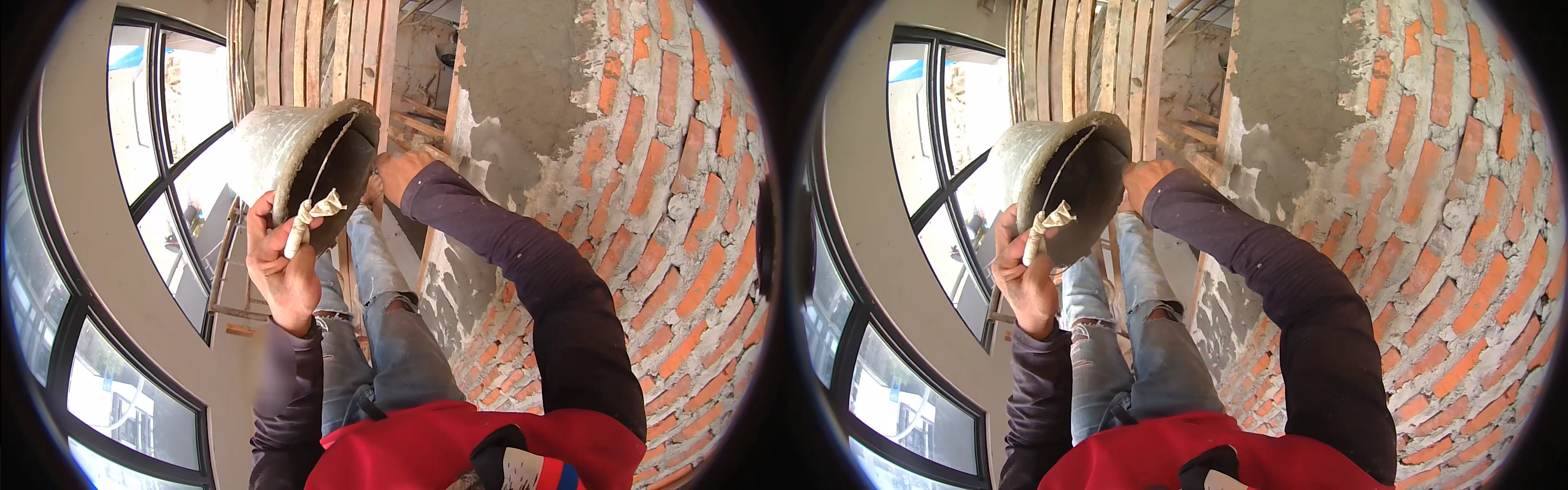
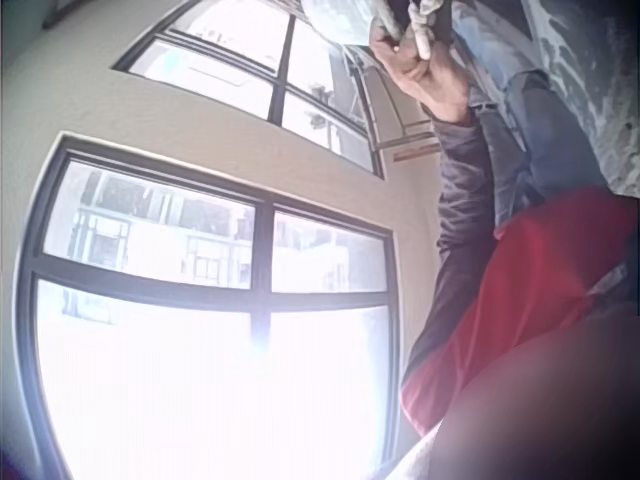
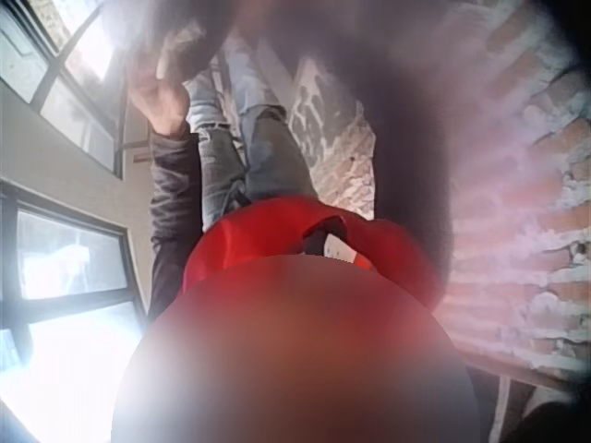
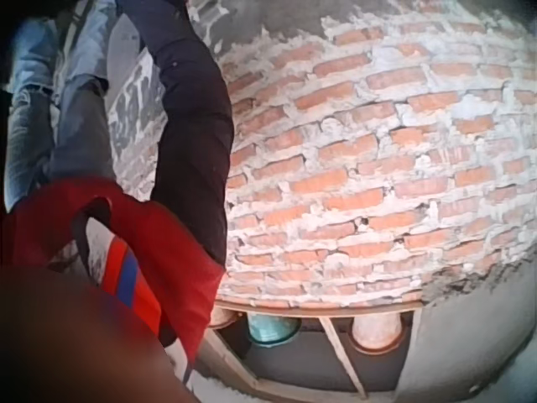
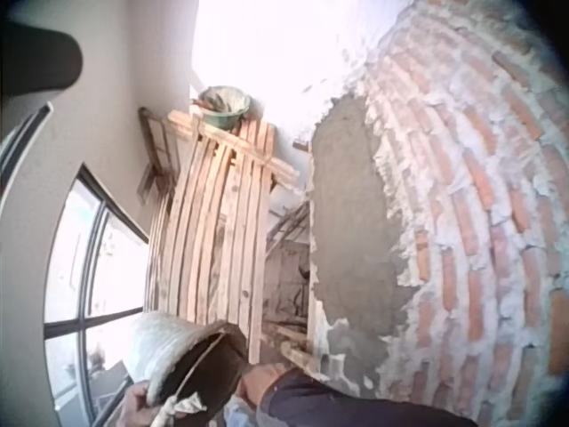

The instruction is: The person applies plaster to a brick wall using a trowel, taking the plaster from a bucket and smoothing it onto the wall surface.

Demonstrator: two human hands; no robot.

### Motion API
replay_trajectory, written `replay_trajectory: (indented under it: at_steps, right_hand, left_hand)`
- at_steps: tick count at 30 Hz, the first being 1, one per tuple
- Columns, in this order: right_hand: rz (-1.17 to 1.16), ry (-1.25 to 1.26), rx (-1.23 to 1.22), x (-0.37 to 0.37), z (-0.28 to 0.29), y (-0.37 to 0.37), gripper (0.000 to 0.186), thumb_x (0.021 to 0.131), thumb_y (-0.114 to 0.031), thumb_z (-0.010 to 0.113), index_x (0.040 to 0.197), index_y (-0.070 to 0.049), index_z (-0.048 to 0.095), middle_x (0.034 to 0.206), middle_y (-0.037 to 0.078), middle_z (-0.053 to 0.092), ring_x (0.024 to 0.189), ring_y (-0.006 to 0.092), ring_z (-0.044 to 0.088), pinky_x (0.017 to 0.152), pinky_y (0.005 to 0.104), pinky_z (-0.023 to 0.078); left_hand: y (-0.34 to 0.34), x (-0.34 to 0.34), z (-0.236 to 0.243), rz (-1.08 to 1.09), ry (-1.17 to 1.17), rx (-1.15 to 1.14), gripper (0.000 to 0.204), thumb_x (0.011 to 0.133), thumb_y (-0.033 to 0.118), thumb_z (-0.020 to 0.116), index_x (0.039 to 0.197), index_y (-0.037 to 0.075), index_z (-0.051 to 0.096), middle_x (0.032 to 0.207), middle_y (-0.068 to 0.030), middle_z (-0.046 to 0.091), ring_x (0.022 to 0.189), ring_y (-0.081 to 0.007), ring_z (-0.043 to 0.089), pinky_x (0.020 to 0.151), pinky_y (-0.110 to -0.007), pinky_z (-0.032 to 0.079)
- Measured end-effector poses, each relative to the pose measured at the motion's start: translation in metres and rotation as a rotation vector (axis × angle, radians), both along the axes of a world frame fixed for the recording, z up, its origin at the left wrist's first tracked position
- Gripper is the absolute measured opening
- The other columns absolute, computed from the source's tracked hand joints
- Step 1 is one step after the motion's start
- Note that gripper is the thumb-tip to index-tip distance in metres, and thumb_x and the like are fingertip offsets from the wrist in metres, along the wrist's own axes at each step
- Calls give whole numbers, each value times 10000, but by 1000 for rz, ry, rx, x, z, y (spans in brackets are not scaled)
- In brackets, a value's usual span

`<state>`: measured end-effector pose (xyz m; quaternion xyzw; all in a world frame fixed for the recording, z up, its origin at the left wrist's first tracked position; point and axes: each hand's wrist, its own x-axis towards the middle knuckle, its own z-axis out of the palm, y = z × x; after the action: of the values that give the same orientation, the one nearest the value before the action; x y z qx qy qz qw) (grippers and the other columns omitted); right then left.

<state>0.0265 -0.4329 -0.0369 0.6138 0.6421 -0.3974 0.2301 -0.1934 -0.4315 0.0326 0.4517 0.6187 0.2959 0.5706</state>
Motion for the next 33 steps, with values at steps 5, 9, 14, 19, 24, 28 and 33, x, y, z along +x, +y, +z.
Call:
replay_trajectory:
  at_steps: [5, 9, 14, 19, 24, 28, 33]
  right_hand:
    - [-40, 237, -49, -20, -26, -26, 244, 866, -178, 539, 1040, -49, 652, 905, 230, 699, 880, 392, 688, 787, 501, 533]
    - [-177, 252, -34, -39, -10, -34, 329, 878, -293, 598, 1099, -49, 607, 895, 198, 688, 830, 396, 673, 742, 488, 538]
    - [-102, 115, 571, -34, -37, -98, 294, 839, -175, 644, 1124, -109, 621, 974, 27, 610, 798, 295, 563, 675, 456, 506]
    - [-144, 121, 367, -26, 2, -69, 226, 891, -258, 626, 1079, -134, 645, 1020, 33, 643, 873, 329, 604, 721, 461, 512]
    - [-271, 219, -119, -36, 4, -15, 397, 996, -417, 453, 1044, -85, 666, 987, 154, 699, 980, 358, 659, 831, 510, 496]
    - [-129, 38, -145, -13, 37, 12, 442, 1000, -428, 423, 1038, -77, 689, 1007, 177, 701, 1006, 352, 659, 891, 487, 489]
    - [-76, -90, -37, 7, 38, 7, 457, 996, -408, 430, 988, -42, 703, 1007, 183, 701, 1005, 357, 657, 914, 474, 479]
  left_hand:
    - [16, -13, -9, -8, -104, -16, 409, 622, -92, 413, 866, -54, 738, 1290, -161, 503, 1199, -263, 516, 1043, -305, 345]
    - [22, -32, -14, 42, -141, -13, 416, 627, -93, 422, 890, -36, 739, 1295, -177, 522, 1219, -273, 506, 1071, -340, 317]
    - [17, -30, -13, 18, -77, -20, 425, 634, -87, 426, 910, -39, 745, 1290, -187, 524, 1234, -283, 498, 1073, -342, 316]
    - [16, -34, -10, 64, -110, -32, 415, 643, -85, 445, 928, -50, 744, 1277, -161, 535, 1220, -270, 501, 1072, -340, 322]
    - [18, -23, 0, 20, -59, -12, 429, 621, -73, 443, 923, -40, 746, 1259, -161, 544, 1215, -270, 505, 1059, -324, 329]
    - [14, -31, -2, 13, 10, 11, 427, 622, -69, 439, 916, -36, 746, 1247, -171, 553, 1208, -271, 508, 1057, -322, 330]
    - [15, -25, 3, -13, -107, 33, 429, 627, -72, 424, 913, -39, 742, 1264, -173, 543, 1199, -267, 511, 1054, -331, 337]
